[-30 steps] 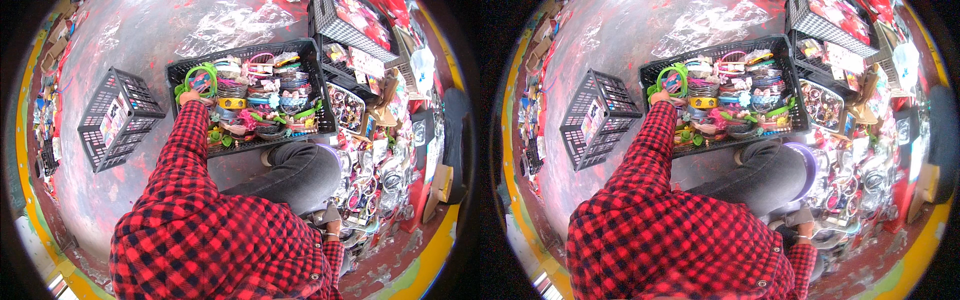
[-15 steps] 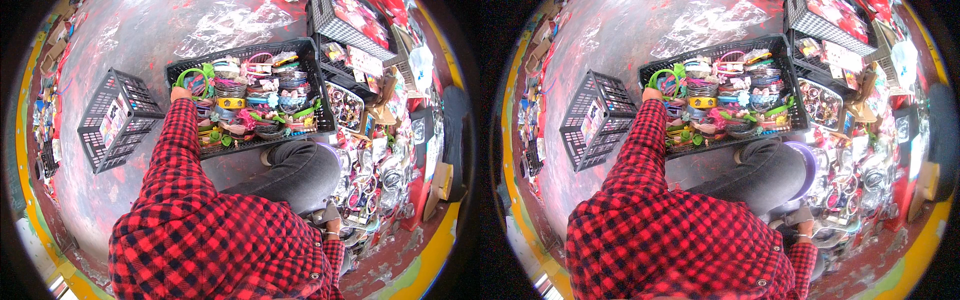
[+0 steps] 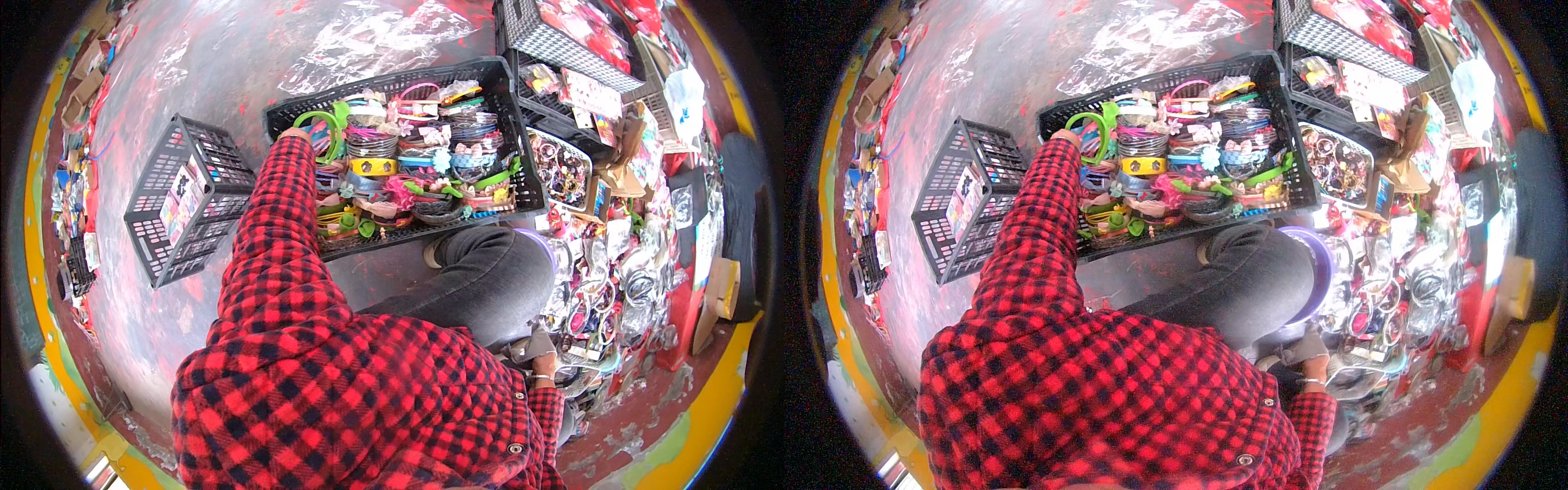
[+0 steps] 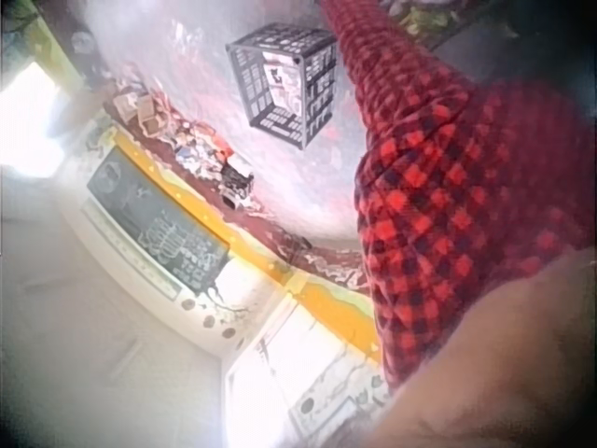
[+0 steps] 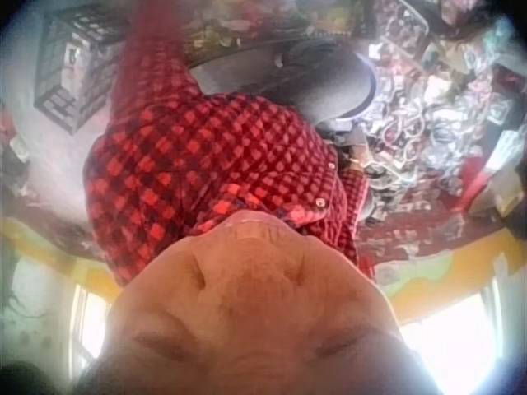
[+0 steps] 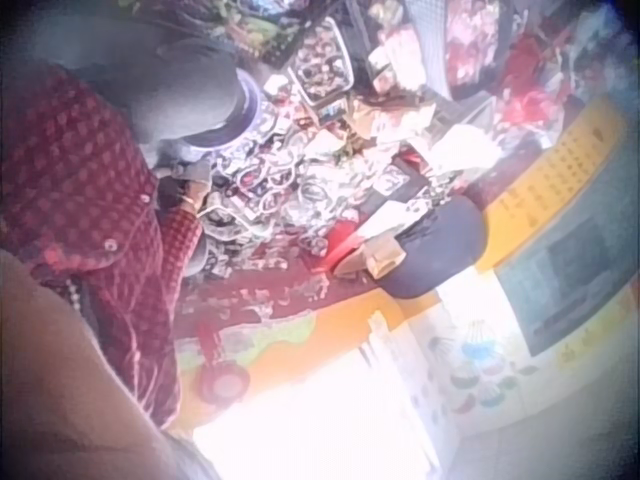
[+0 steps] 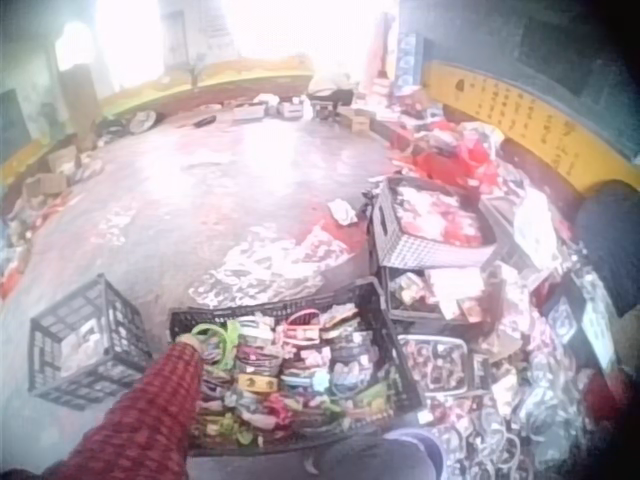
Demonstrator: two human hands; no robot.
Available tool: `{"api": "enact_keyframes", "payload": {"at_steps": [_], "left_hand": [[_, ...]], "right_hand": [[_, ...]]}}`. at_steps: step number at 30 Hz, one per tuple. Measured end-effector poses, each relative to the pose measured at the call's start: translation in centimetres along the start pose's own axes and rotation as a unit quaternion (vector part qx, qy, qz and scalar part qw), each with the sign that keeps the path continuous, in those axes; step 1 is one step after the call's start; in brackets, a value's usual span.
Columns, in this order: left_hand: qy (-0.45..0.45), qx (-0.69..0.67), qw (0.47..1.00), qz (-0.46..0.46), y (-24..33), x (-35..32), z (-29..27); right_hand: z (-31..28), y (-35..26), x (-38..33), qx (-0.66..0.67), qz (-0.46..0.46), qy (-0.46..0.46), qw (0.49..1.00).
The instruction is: The person sits on the floor and cleans a green hair accessory by hand. They rub the item with a cloth, dip it into a purple bucket of water, and then place it into a black crate filled with other hair accessories.
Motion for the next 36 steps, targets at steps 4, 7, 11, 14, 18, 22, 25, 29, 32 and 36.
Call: {"api": "enact_keyframes", "payload": {"at_steps": [4, 7, 11, 14, 18, 22, 25, 29, 32, 36], "left_hand": [[0.012, 0.077, 0.997, 0.015, -1.1, 0.4, -1.5], [0.021, 0.162, 0.985, 0.049, -1.4, 1.2, -1.6], [0.01, 0.113, 0.993, 0.018, -2.1, 0.1, -0.7], [0.006, 0.057, 0.998, -0.008, -2.3, -0.3, -0.3], [0.041, -0.033, 0.998, -0.026, -1.6, -0.4, -0.8], [0.156, -0.122, 0.98, 0.01, -1.1, -2.1, 0.1], [0.164, -0.091, 0.977, 0.104, -0.2, -3.4, 1.0], [0.097, -0.088, 0.988, 0.087, -1.0, -2.6, 1.6], [0.07, -0.045, 0.993, 0.087, -0.6, -2.3, 1.1], [0.07, -0.019, 0.992, 0.103, -1.2, -0.8, 1.0]], "right_hand": [[0.0, -0.1, 0.2, 0.012, -0.011, 0.001, 1.0], [-0.5, -1.0, 0.1, 0.037, -0.021, 0.019, 0.999], [-1.0, -1.5, 0.6, 0.023, -0.026, 0.009, 0.999], [-1.8, -2.0, 0.2, 0.06, 0.0, -0.005, 0.998], [0.0, -0.8, 0.5, 0.014, 0.017, -0.019, 1.0], [-1.0, -1.6, 0.8, -0.015, 0.053, -0.061, 0.997], [-0.5, -1.2, 0.7, 0.015, 0.074, -0.026, 0.997], [-0.2, -0.9, 0.4, 0.014, 0.032, 0.006, 0.999], [-0.7, -1.6, -0.3, -0.015, 0.023, 0.012, 1.0], [-0.4, -1.1, 0.5, -0.018, 0.059, -0.016, 0.998]]}}
Point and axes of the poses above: each hand's wrist, its own x-axis towards the middle knuckle, its own z-axis out of the palm, y = z × x, the point moved 2 cm from there along x, towards the middle knuckle, and after that the axes turned 3 degrees about -y, right-handed, at the moved point
